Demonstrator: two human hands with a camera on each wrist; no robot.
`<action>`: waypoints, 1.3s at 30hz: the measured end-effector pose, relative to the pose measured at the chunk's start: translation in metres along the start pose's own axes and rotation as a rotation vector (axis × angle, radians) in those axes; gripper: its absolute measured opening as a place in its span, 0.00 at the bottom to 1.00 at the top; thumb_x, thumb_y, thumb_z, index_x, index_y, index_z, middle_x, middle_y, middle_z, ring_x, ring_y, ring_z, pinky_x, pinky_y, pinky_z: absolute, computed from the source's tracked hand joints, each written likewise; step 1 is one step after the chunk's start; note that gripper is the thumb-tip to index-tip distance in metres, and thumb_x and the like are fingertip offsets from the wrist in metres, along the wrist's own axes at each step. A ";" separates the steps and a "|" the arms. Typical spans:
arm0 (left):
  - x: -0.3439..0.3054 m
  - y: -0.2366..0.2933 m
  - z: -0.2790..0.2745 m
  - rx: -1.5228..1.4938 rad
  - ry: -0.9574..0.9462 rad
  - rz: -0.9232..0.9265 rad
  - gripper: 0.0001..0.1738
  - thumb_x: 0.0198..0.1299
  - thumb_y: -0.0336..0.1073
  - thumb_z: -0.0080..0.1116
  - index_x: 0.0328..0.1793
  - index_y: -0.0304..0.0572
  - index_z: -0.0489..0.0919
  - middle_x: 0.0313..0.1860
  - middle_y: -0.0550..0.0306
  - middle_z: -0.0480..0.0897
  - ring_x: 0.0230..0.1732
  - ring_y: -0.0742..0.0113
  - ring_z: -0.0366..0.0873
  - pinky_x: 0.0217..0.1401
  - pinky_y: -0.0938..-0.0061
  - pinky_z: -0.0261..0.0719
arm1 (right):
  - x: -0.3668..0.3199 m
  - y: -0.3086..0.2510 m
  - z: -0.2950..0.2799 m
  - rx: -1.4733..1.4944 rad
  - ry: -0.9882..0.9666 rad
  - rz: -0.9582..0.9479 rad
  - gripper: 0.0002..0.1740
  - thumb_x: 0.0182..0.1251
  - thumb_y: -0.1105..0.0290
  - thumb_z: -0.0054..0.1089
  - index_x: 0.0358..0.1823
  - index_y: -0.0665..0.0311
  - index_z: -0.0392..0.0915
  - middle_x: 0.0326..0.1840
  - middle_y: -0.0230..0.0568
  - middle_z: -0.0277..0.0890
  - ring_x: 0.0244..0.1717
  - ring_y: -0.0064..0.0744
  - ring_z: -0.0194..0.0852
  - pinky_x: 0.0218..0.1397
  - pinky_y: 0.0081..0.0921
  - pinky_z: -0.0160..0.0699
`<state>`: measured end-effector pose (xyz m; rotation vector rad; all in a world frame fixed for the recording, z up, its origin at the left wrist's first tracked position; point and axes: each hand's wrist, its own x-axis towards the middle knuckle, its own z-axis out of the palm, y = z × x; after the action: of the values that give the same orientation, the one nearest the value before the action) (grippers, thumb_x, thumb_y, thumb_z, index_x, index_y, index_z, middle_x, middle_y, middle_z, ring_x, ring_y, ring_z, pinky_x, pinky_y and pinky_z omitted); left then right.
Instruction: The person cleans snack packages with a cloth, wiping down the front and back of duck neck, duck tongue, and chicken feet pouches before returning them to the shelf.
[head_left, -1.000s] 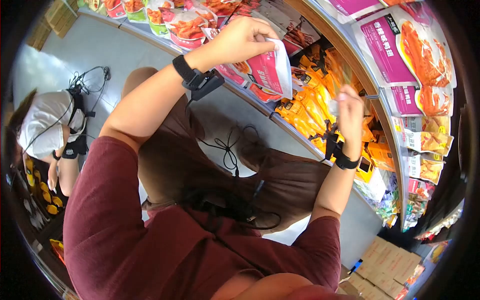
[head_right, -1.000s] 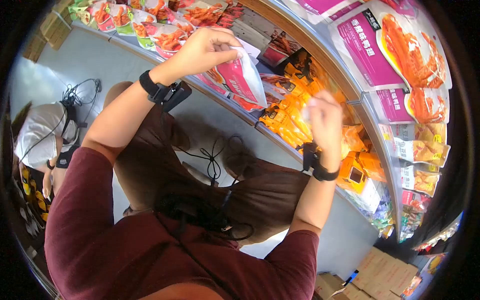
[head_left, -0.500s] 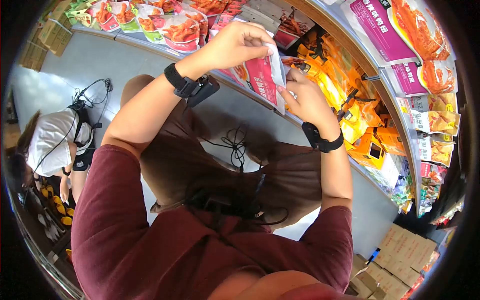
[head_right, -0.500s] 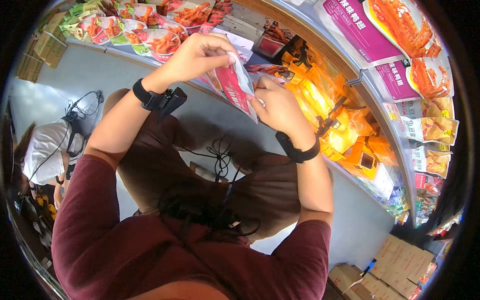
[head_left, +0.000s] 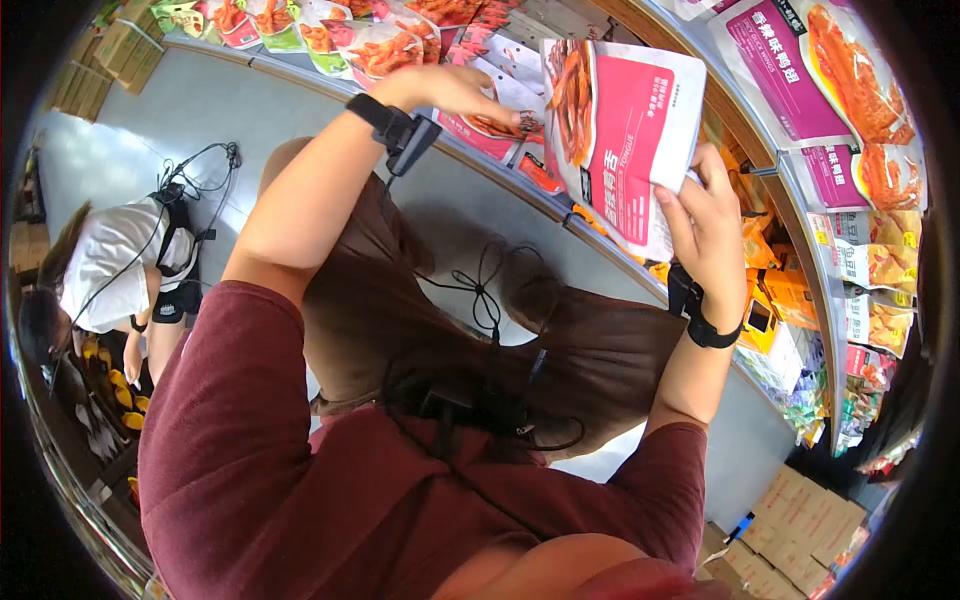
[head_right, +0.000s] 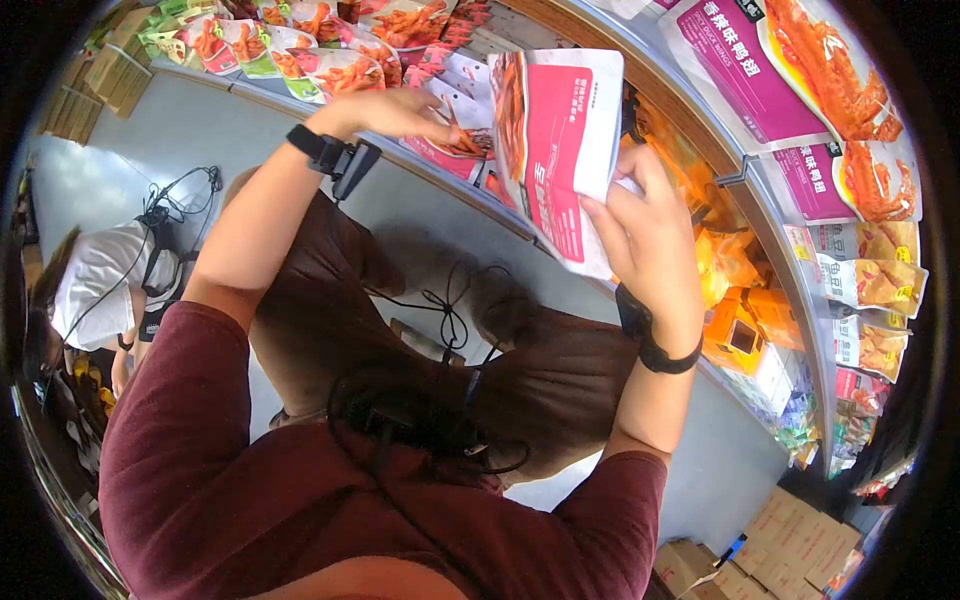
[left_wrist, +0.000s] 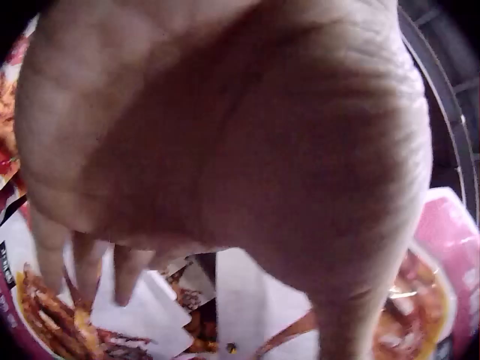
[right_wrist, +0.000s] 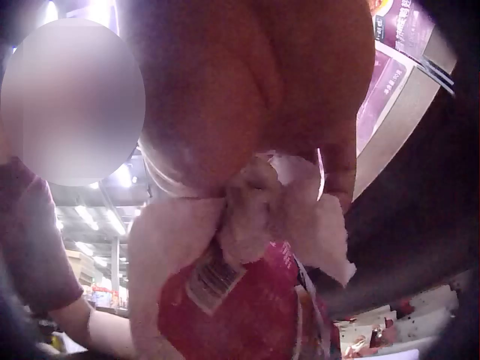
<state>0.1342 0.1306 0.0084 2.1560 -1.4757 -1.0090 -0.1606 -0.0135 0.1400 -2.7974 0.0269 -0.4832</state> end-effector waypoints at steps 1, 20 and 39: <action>0.003 -0.002 0.007 0.019 -0.019 0.079 0.55 0.52 0.67 0.62 0.72 0.27 0.59 0.64 0.36 0.72 0.66 0.51 0.70 0.68 0.71 0.67 | 0.001 0.000 -0.001 0.002 0.006 -0.011 0.08 0.57 0.73 0.65 0.31 0.69 0.76 0.41 0.47 0.67 0.41 0.47 0.73 0.42 0.35 0.74; -0.008 -0.011 -0.008 -0.510 0.210 0.342 0.21 0.50 0.29 0.68 0.53 0.38 0.79 0.43 0.59 0.84 0.43 0.71 0.79 0.49 0.74 0.76 | -0.029 0.099 0.035 0.000 -0.502 0.408 0.26 0.57 0.50 0.67 0.30 0.71 0.79 0.32 0.56 0.76 0.37 0.52 0.75 0.40 0.39 0.72; 0.040 -0.037 0.032 0.651 0.568 0.228 0.13 0.45 0.30 0.62 0.40 0.55 0.83 0.34 0.54 0.84 0.41 0.55 0.82 0.49 0.61 0.74 | -0.015 0.073 0.059 0.057 -0.458 0.263 0.21 0.62 0.57 0.64 0.25 0.71 0.73 0.27 0.52 0.69 0.33 0.50 0.69 0.38 0.39 0.66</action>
<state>0.1445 0.1127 -0.0513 2.3048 -1.8283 0.2085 -0.1528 -0.0646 0.0606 -2.7236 0.2705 0.2171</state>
